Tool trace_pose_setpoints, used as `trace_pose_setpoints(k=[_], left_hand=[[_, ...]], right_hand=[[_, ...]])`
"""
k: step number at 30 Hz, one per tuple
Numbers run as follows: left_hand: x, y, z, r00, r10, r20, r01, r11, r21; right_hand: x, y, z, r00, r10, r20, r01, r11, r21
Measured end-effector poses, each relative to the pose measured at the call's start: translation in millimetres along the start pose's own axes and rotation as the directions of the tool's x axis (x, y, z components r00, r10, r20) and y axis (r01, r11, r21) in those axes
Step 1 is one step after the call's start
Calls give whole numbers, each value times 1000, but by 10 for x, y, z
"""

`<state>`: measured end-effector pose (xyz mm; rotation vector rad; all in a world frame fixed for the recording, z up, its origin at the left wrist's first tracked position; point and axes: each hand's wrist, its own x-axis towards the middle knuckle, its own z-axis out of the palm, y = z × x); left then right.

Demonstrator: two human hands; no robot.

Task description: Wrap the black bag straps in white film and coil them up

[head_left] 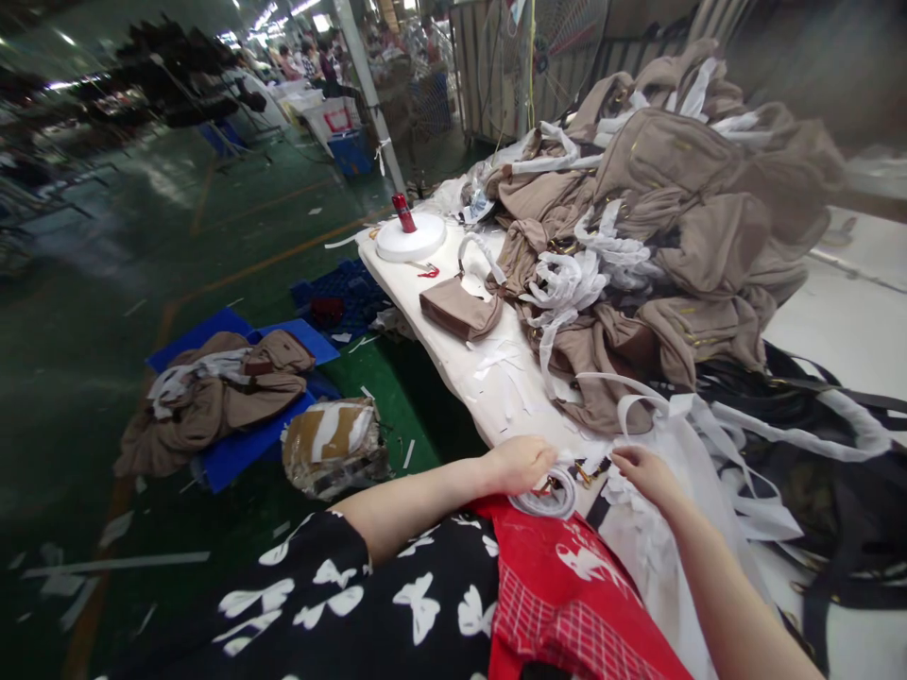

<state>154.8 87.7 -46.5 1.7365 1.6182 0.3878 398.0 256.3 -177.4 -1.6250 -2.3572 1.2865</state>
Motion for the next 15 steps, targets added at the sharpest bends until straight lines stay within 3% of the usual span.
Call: trace_pose_setpoints(k=[5, 8, 11, 15], left_hand=[[-46, -31, -1, 997, -78, 12, 78, 997, -21], [-83, -45, 1, 980, -193, -43, 190, 979, -79], [-112, -75, -4, 967, -252, -35, 245, 961, -129], [-105, -110, 15, 967, -248, 65, 255, 903, -346]], right_hand=[[137, 185, 564, 998, -67, 16, 69, 980, -186], [109, 208, 748, 993, -119, 29, 122, 965, -232], [83, 206, 784, 988, -152, 7, 149, 962, -228], [56, 157, 630, 983, -145, -114, 129, 982, -139]])
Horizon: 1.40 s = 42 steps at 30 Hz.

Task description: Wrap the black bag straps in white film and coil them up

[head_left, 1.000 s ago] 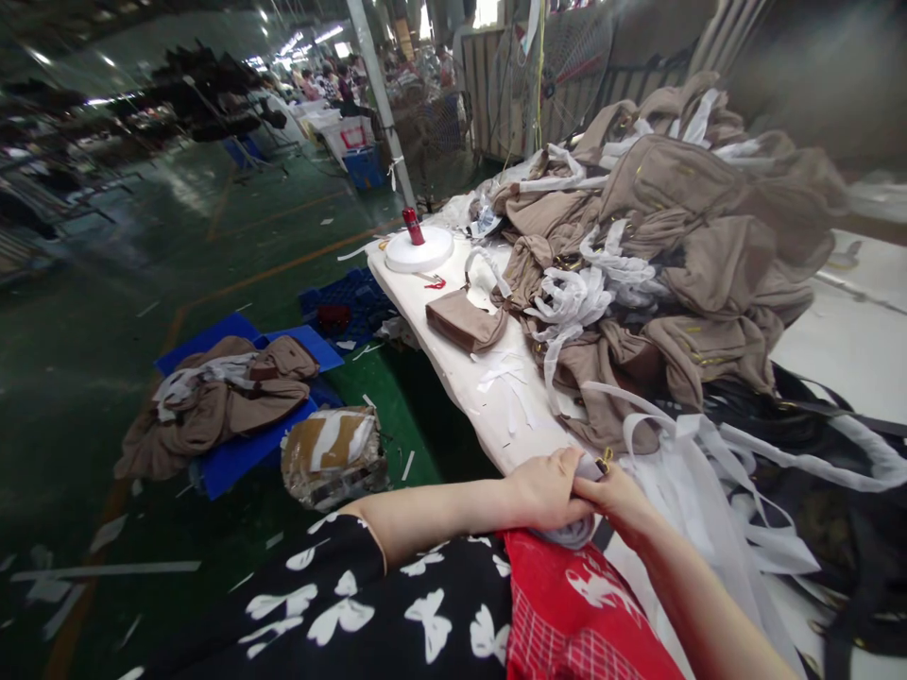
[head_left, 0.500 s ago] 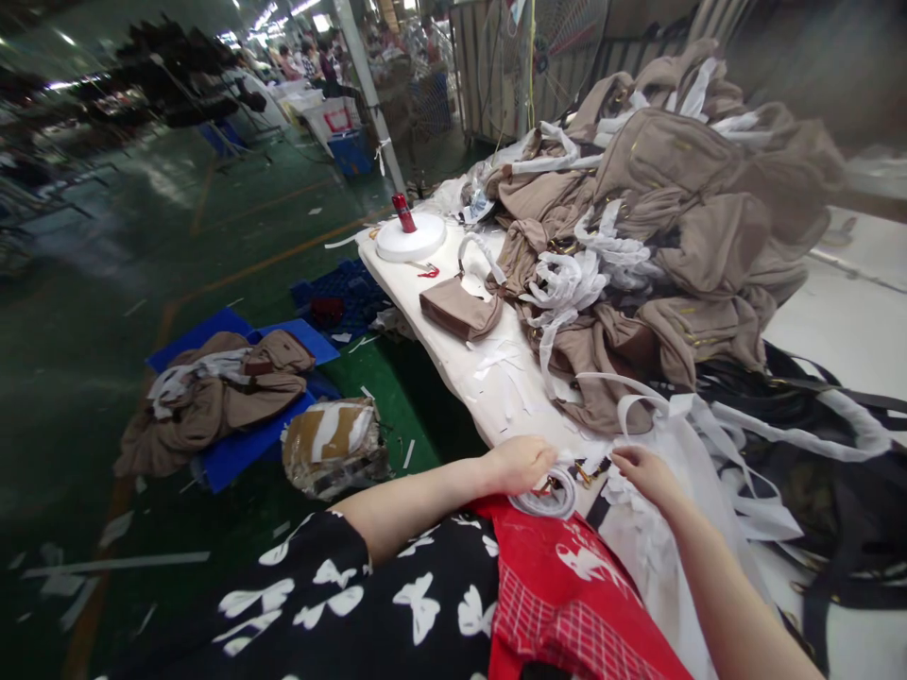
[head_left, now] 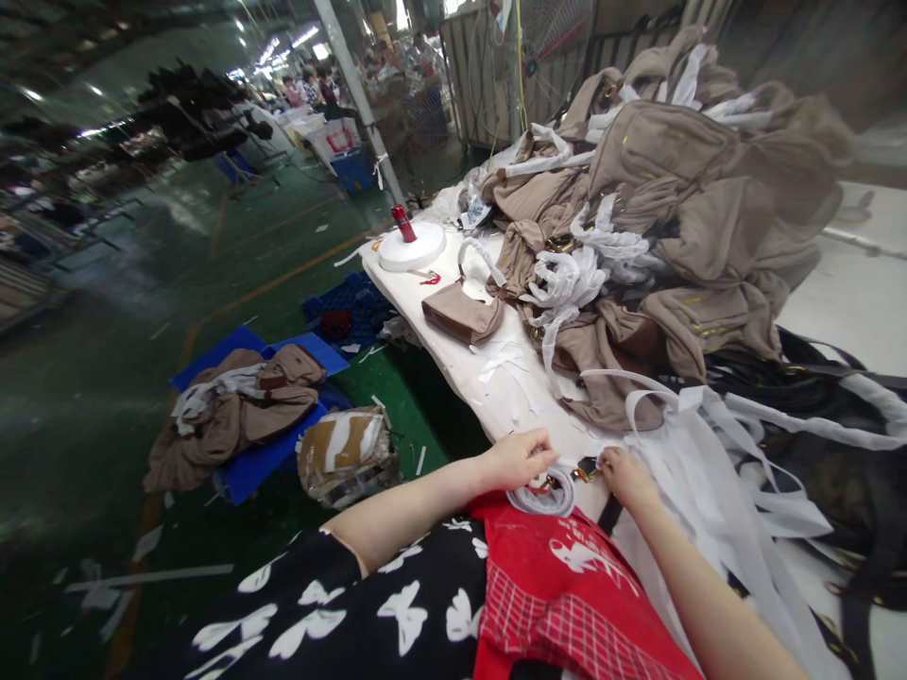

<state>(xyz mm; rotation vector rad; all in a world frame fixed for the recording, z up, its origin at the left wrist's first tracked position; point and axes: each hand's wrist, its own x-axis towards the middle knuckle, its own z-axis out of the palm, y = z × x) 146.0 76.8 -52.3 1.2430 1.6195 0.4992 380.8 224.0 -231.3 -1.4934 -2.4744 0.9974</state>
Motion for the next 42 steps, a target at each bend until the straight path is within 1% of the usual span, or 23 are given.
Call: trace_pose_setpoints(k=[3, 5, 7, 8, 9, 10, 11, 12, 14, 17, 20, 23, 25, 26, 27, 29, 31, 32, 33, 35, 37, 39, 42], left_hand=[[46, -7, 56, 999, 19, 30, -14, 988, -151], [93, 7, 113, 998, -9, 61, 26, 959, -282], [154, 38, 171, 993, -51, 105, 88, 919, -383], [188, 60, 197, 990, -62, 126, 108, 907, -408], [226, 87, 221, 987, -68, 144, 123, 901, -416], [266, 117, 242, 984, -71, 165, 134, 900, -414], [309, 149, 260, 979, -72, 190, 146, 901, -409], [355, 181, 278, 973, -74, 219, 158, 904, -398], [455, 241, 314, 963, -65, 260, 157, 923, -351], [620, 312, 375, 954, -24, 299, 109, 957, -270], [757, 381, 436, 932, 7, 361, 78, 972, -220], [832, 473, 483, 916, 49, 398, 18, 987, -161], [859, 540, 508, 905, 63, 421, -4, 990, -140], [871, 571, 520, 899, 62, 433, -4, 991, -134], [883, 599, 533, 893, 59, 446, 1, 991, -132], [914, 640, 561, 884, 58, 464, 2, 992, -127], [949, 662, 597, 878, 69, 473, -13, 993, -119], [965, 669, 617, 875, 72, 479, -18, 993, -117], [981, 673, 639, 871, 73, 486, -20, 993, -114], [1004, 680, 680, 863, 74, 499, -20, 994, -111], [1020, 689, 707, 861, 80, 502, -31, 994, -106], [1030, 699, 711, 864, 94, 495, -52, 994, -99], [1045, 711, 688, 869, 108, 483, -71, 993, -94]], right_hand=[[-62, -41, -288, 976, 107, -189, -88, 990, 110], [-191, -113, -555, 926, 179, -331, -118, 974, 194], [-413, -251, -854, 854, 232, -466, -38, 920, 389], [-556, -344, -1002, 819, 255, -514, 47, 862, 504], [-714, -449, -1142, 797, 270, -540, 145, 782, 606], [-880, -559, -1267, 796, 263, -545, 218, 714, 665], [-1046, -668, -1374, 804, 243, -543, 259, 679, 687], [-1203, -768, -1458, 820, 207, -534, 269, 683, 679], [-1464, -921, -1558, 842, 132, -524, 258, 753, 605], [-1683, -1008, -1570, 870, 16, -493, 229, 873, 431], [-1752, -973, -1511, 890, -48, -454, 200, 935, 294], [-1810, -904, -1462, 896, -33, -442, 156, 957, 243], [-1882, -858, -1453, 890, 15, -455, 121, 955, 269], [-1923, -832, -1456, 874, 46, -484, 114, 948, 296], [-1963, -801, -1462, 842, 87, -533, 111, 938, 327], [-2006, -709, -1474, 735, 208, -645, 79, 919, 386], [-1957, -564, -1460, 610, 352, -710, -27, 905, 425], [-1888, -470, -1435, 579, 403, -709, -87, 895, 438], [-1791, -366, -1397, 584, 432, -687, -140, 887, 439], [-1541, -153, -1297, 647, 439, -624, -197, 886, 420], [-1299, 14, -1202, 686, 428, -588, -222, 893, 391], [-1161, 80, -1166, 666, 435, -606, -239, 894, 379], [-1241, -54, -1261, 613, 480, -627, -240, 870, 432]])
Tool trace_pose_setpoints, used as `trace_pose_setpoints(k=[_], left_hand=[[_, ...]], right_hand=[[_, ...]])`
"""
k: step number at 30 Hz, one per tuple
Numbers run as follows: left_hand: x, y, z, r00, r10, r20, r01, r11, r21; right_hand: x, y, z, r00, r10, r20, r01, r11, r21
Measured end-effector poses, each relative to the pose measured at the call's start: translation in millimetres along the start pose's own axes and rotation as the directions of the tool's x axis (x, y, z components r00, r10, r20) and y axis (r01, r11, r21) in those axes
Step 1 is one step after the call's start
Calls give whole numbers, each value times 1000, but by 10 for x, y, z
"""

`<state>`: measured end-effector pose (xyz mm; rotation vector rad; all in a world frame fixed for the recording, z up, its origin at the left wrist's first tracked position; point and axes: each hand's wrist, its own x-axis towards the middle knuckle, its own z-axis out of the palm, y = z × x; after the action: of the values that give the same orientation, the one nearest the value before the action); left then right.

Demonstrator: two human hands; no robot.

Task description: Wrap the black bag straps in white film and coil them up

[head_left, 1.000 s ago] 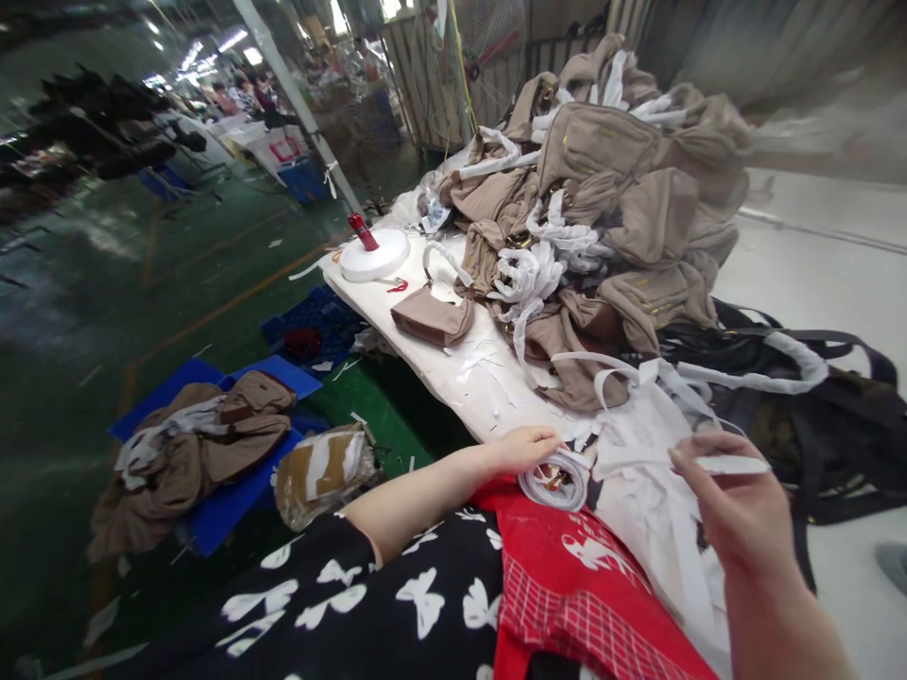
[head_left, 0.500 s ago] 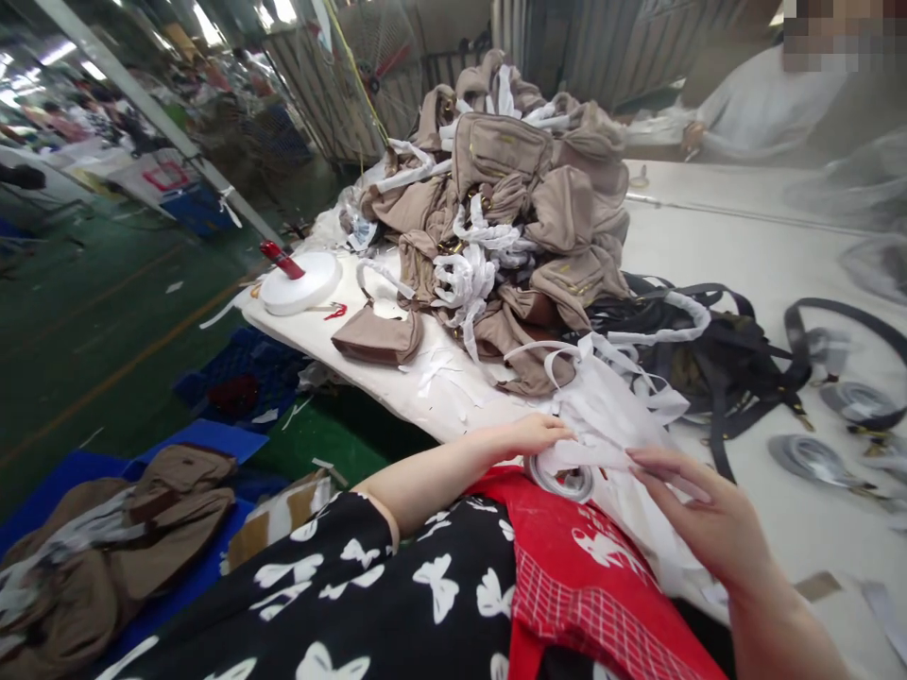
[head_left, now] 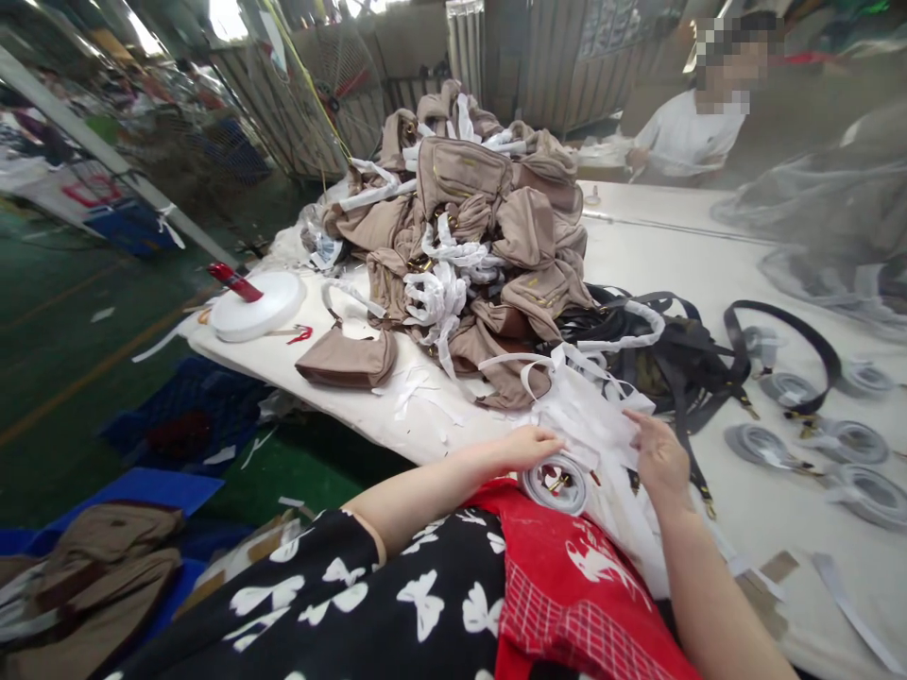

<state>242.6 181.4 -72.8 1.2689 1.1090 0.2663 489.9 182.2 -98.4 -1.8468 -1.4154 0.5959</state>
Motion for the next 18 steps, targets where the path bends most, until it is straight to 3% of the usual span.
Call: trace_pose_setpoints(k=[3, 6, 9, 12, 18], left_hand=[[16, 7, -29, 1000, -1, -8, 1, 1000, -3], [45, 20, -51, 1000, -17, -9, 17, 1000, -10], [45, 54, -77, 1000, -24, 1, 25, 999, -23], [4, 97, -101, 1000, -24, 8, 24, 999, -25], [-37, 116, -114, 1000, 7, -7, -7, 998, 59]], right_hand=[[-222, -291, -308, 997, 75, -16, -69, 971, 229], [-470, -535, -562, 996, 78, 49, -91, 917, 388], [-635, -593, -650, 985, 8, 170, -59, 952, 300], [-686, -537, -628, 948, -158, 276, 113, 978, 172], [-679, -602, -564, 864, -414, 287, 419, 907, 47]])
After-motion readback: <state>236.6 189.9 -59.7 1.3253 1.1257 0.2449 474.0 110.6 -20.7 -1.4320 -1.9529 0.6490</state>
